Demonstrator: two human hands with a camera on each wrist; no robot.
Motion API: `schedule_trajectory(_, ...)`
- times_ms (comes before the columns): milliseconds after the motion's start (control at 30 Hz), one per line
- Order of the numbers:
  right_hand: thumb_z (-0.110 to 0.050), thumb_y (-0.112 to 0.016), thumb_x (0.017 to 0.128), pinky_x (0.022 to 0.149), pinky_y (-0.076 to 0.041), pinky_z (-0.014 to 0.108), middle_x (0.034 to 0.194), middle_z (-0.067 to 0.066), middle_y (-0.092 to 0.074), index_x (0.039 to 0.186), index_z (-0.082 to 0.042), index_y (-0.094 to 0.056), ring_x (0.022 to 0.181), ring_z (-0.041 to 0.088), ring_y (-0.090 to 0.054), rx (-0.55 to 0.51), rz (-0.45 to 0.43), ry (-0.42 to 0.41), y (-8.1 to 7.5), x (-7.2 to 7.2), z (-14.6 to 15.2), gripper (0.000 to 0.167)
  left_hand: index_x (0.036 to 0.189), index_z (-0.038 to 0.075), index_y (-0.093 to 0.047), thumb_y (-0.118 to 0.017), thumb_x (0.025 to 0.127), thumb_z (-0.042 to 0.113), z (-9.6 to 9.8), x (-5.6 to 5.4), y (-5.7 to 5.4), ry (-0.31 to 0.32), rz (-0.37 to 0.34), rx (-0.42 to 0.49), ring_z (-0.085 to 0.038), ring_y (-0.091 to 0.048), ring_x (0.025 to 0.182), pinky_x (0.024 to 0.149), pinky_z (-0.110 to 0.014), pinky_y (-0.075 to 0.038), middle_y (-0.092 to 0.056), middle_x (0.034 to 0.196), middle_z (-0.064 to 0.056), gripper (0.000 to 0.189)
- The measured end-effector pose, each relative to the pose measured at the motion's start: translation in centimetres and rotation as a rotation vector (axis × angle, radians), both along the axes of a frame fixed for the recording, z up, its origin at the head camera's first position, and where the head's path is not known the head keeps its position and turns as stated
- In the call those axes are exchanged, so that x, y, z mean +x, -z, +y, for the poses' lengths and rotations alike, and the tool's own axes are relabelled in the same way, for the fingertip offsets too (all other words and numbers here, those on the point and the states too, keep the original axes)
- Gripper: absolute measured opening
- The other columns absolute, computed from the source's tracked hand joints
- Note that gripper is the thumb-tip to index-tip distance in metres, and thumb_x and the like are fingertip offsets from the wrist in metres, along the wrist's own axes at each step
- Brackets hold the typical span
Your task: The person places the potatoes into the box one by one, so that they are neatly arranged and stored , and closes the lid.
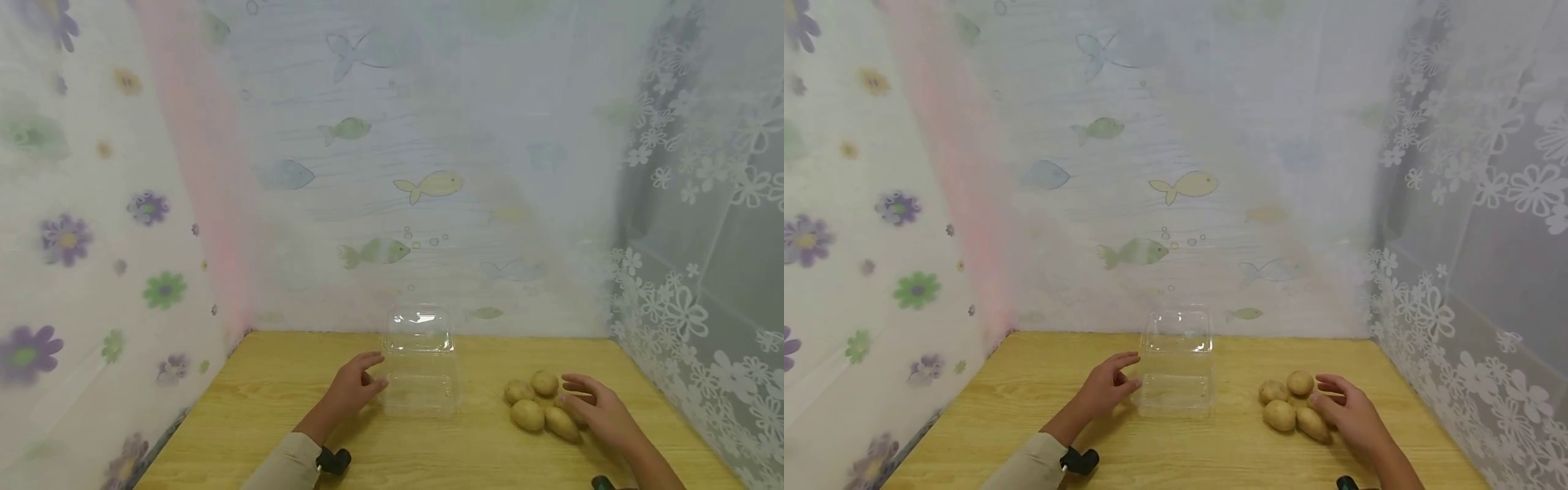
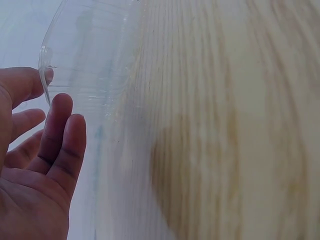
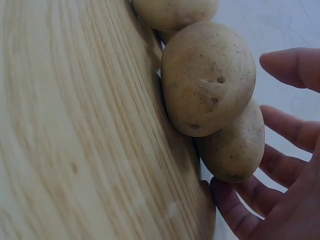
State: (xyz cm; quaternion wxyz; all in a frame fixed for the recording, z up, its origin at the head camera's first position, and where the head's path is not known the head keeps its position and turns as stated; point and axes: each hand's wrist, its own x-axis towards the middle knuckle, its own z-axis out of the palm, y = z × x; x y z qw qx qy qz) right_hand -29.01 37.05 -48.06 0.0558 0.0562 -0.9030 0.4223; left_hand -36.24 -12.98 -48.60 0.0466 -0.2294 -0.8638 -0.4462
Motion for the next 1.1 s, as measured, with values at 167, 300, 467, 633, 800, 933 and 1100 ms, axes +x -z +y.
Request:
schedule_trajectory(167,-0.031,-0.060,0.106,0.089,-0.060,0.041,0.141,0.030,-0.059,0.147,0.002,-0.051,0.119,0.045,-0.063,0.025,0.014,-0.022,-0.2,0.0,0.2,0.053,0.149,0.007,-0.055,-0.070,0.101,0.023,-0.1,0.2,0.0,0.011,-0.006,-0.011,-0.007,-0.063,0.089,0.070,-0.023,-0.054,-0.046,0.160,-0.011,0.053)
schedule_trajectory(300,-0.026,-0.060,0.106,0.083,-0.056,0.024,0.141,0.029,-0.059,0.144,0.002,-0.055,0.119,0.044,-0.064,0.009,0.012,-0.035,-0.6,0.0,0.4,0.048,0.147,0.002,-0.056,-0.070,0.101,0.025,-0.1,0.3,0.1,0.021,0.003,-0.016,-0.007,-0.060,0.087,0.067,-0.023,-0.053,-0.045,0.160,-0.014,0.054)
schedule_trajectory(467,-0.016,-0.057,0.103,0.083,-0.056,0.021,0.143,0.032,-0.057,0.141,0.004,-0.057,0.119,0.045,-0.064,-0.019,-0.015,-0.058,-0.5,-0.1,1.0,0.043,0.144,-0.002,-0.058,-0.072,0.100,0.026,-0.4,0.5,0.1,0.027,0.016,-0.017,-0.005,-0.058,0.085,0.066,-0.022,-0.052,-0.047,0.159,-0.015,0.055)
schedule_trajectory(633,-0.014,-0.059,0.101,0.083,-0.058,0.025,0.145,0.033,-0.054,0.140,0.005,-0.059,0.121,0.049,-0.063,-0.039,-0.071,-0.072,-0.1,0.2,1.7,0.043,0.144,-0.004,-0.057,-0.072,0.099,0.022,-0.8,1.3,0.7,0.047,0.003,-0.003,-0.003,-0.057,0.080,0.064,-0.022,-0.052,-0.048,0.157,-0.018,0.054)
schedule_trajectory(800,-0.019,-0.066,0.101,0.083,-0.055,0.022,0.148,0.033,-0.052,0.142,0.003,-0.059,0.122,0.047,-0.064,-0.028,-0.079,-0.092,0.1,0.2,2.3,0.047,0.143,-0.003,-0.058,-0.072,0.099,0.020,-1.1,2.2,0.6,0.051,0.005,-0.011,-0.003,-0.056,0.080,0.065,-0.021,-0.051,-0.048,0.158,-0.016,0.051)
schedule_trajectory(933,-0.019,-0.071,0.098,0.082,-0.056,0.022,0.148,0.035,-0.051,0.144,0.006,-0.056,0.116,0.038,-0.068,-0.047,-0.094,-0.130,0.1,0.2,2.7,0.055,0.143,-0.004,-0.058,-0.073,0.099,0.019,-1.3,2.9,0.5,0.064,0.006,-0.013,-0.002,-0.055,0.078,0.065,-0.020,-0.050,-0.049,0.157,-0.017,0.052)
schedule_trajectory(1100,-0.019,-0.074,0.096,0.082,-0.059,0.026,0.146,0.037,-0.050,0.144,0.009,-0.054,0.114,0.038,-0.069,-0.029,-0.086,-0.159,0.0,0.3,2.9,0.059,0.139,-0.006,-0.061,-0.074,0.098,0.019,-1.5,3.7,0.5,0.075,0.028,-0.006,0.000,-0.056,0.078,0.065,-0.019,-0.051,-0.049,0.157,-0.018,0.050)
